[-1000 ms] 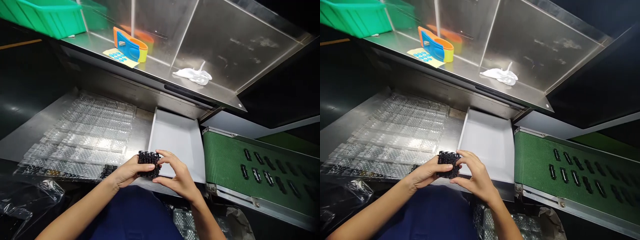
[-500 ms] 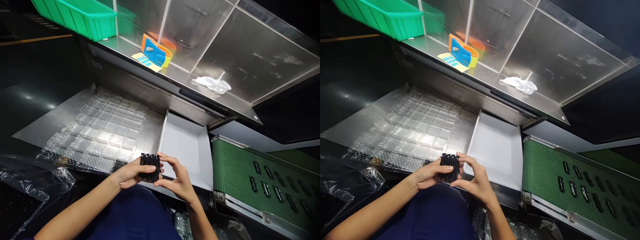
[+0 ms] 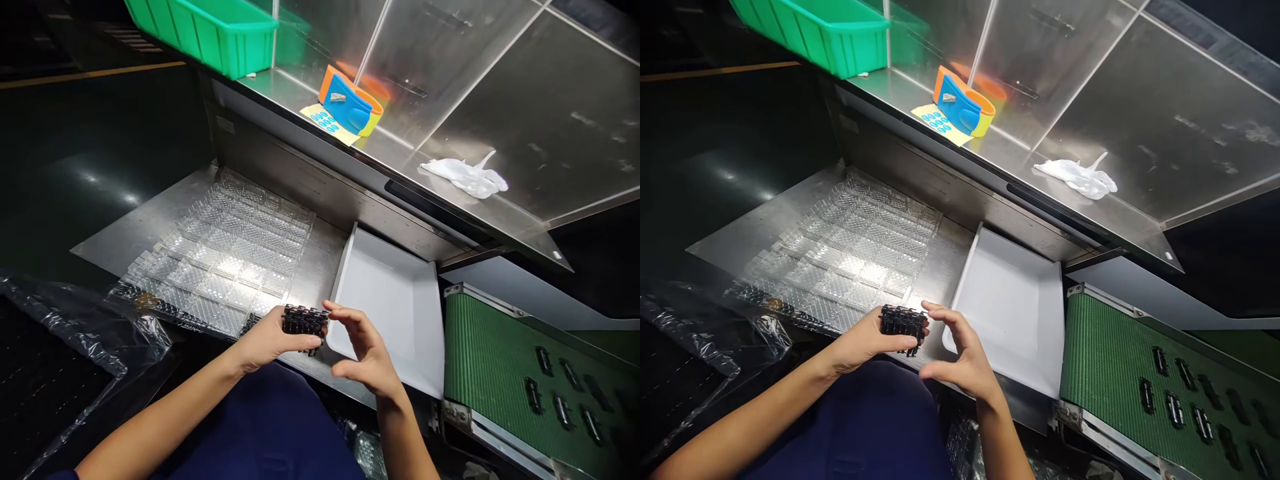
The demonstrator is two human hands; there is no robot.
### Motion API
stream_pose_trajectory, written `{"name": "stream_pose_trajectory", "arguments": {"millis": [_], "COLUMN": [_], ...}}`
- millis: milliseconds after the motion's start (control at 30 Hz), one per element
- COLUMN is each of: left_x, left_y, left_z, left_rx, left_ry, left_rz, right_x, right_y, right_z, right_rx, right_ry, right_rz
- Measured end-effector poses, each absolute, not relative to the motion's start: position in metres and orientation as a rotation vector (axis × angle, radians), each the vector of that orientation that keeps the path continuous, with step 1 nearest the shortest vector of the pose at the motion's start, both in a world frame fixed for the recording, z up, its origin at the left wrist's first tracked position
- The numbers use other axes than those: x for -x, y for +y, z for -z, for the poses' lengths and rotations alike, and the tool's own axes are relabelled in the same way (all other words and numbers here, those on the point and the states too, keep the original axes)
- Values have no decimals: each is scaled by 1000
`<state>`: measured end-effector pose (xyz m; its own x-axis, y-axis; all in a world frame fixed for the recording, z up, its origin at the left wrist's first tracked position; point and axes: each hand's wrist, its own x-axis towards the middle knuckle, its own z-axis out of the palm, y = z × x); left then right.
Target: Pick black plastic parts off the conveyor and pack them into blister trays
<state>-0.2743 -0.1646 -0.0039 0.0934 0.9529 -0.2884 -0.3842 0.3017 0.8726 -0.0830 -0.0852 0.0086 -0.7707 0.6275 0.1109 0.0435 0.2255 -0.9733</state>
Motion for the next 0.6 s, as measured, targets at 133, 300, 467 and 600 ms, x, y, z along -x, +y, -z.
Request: {"name": "stream_pose_trajectory", "arguments": {"millis": [133, 300, 467, 600], "left_x": [279, 280, 278, 277], "left_y": [-165, -167, -169, -168], "left_z": [1, 0, 6, 6], "left_rx": [-1026, -1118, -1081, -1170], "left_ry": [1217, 1217, 1155, 1223], "left_rz": [-1144, -1118, -1112, -1090], "right_x": [98, 115, 113, 113], "right_y": [-89, -93, -90, -92], "right_z": [-20, -29, -26, -26], "right_rx": [787, 803, 807, 777], "right_ry": [-2041, -2073, -2036, -2110], "right_rz": [-1343, -1302, -1462, -1393]}}
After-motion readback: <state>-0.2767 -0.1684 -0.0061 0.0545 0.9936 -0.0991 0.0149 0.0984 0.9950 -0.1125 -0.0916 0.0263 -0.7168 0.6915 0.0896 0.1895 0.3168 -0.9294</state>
